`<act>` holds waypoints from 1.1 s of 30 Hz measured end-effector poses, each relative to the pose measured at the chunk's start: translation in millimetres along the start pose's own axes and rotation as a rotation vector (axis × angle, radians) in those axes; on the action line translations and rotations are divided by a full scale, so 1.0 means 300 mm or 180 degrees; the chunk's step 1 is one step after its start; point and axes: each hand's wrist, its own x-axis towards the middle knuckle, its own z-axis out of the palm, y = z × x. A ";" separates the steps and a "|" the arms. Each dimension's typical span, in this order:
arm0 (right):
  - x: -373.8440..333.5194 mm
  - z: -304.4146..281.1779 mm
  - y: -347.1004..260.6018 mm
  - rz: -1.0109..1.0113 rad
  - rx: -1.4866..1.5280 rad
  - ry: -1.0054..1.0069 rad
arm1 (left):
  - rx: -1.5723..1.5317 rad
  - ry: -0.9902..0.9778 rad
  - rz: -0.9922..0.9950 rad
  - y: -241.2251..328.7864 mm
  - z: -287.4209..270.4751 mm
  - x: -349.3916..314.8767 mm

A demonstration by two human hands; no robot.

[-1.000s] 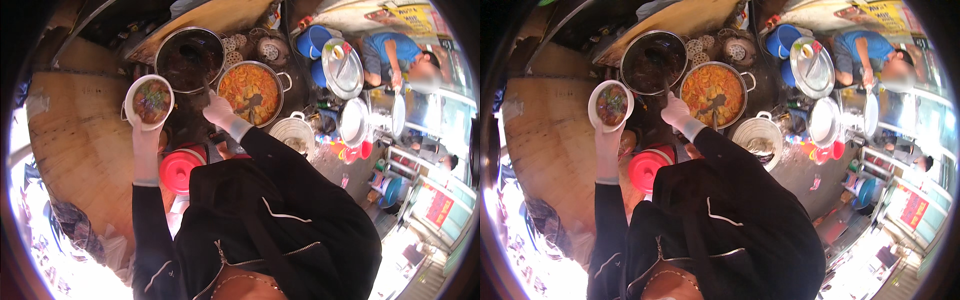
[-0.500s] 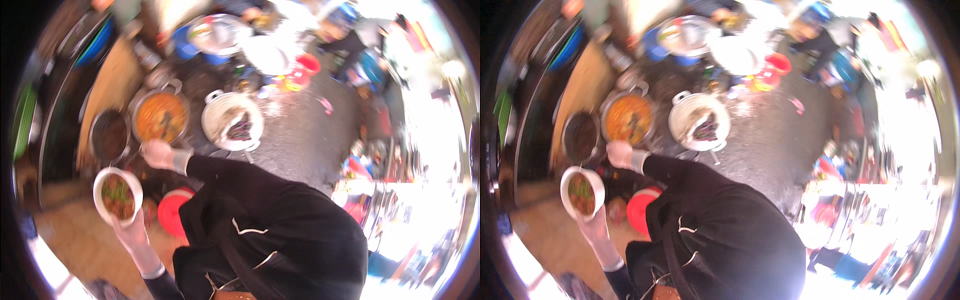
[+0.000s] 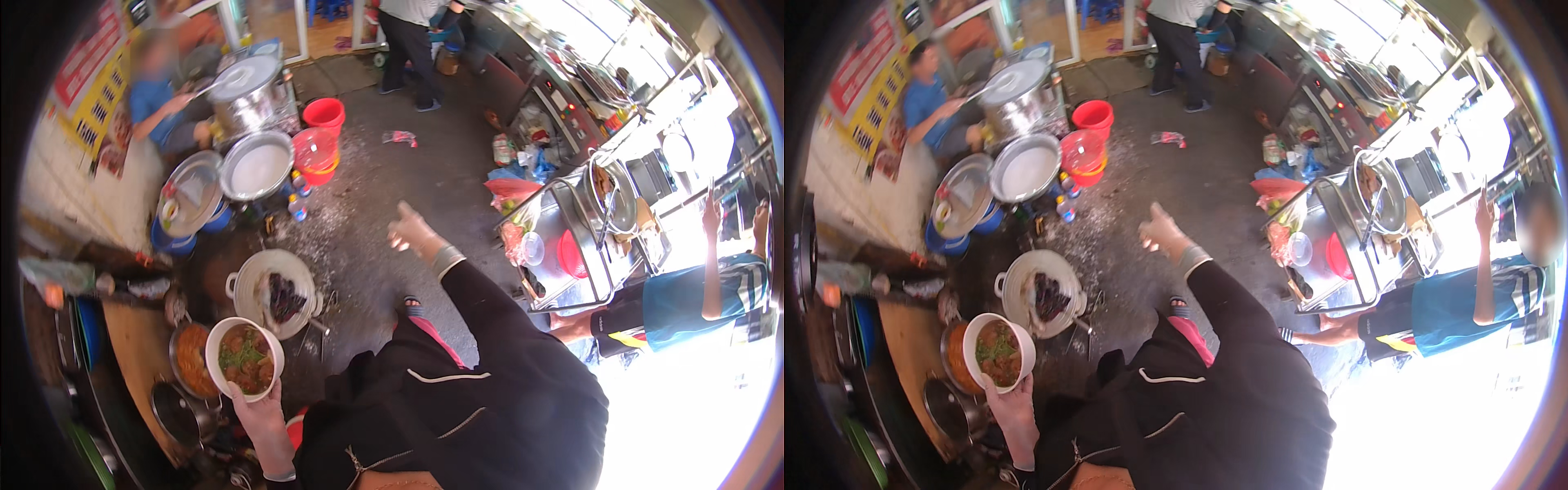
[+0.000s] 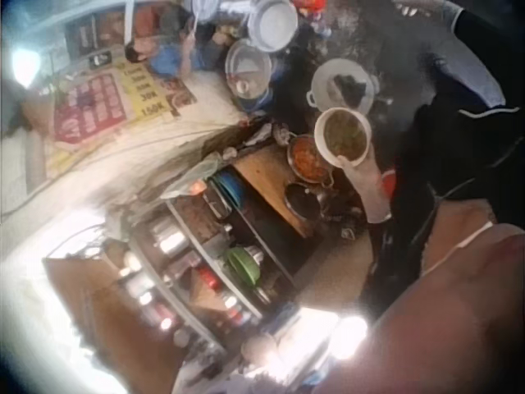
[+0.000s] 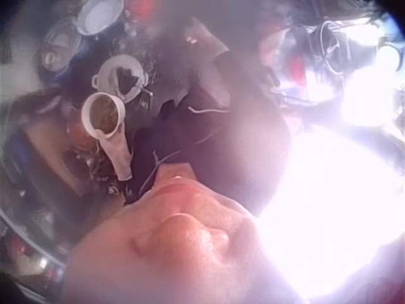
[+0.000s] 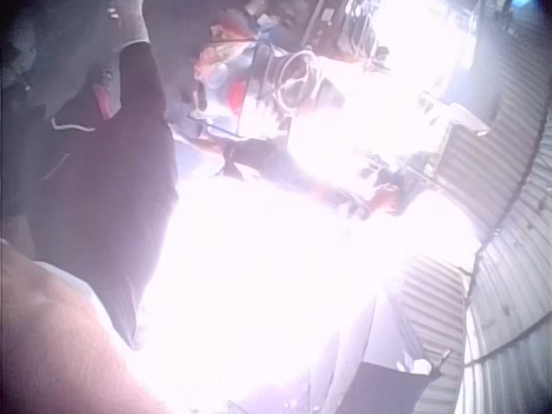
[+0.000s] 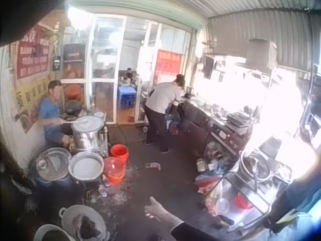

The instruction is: The person assembles multiple food orders at a street food stall. They add cooked meat, vegetables, and broth into bowls using tongs and a ladle, then place lids on the bowls. The person handles bowls, tongs, a ladle, and plastic lids while working at a metal counter with various ingredients.

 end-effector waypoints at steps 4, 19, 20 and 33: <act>0.114 -0.565 -0.207 -0.1732 -0.0027 0.1693 | 0.0144 -0.0467 -0.0532 -0.262 0.382 0.169; 0.676 -1.554 -0.269 -0.0689 0.1275 0.1352 | 0.1221 -0.2197 -0.1689 -1.106 2.140 0.861; 0.713 -1.623 -0.258 -0.0586 0.1330 0.1508 | 0.1207 -0.2298 -0.1770 -1.175 2.253 0.921; 1.095 -2.377 -0.166 0.0396 0.1645 0.3026 | 0.2132 -0.3271 -0.2279 -2.073 3.819 1.390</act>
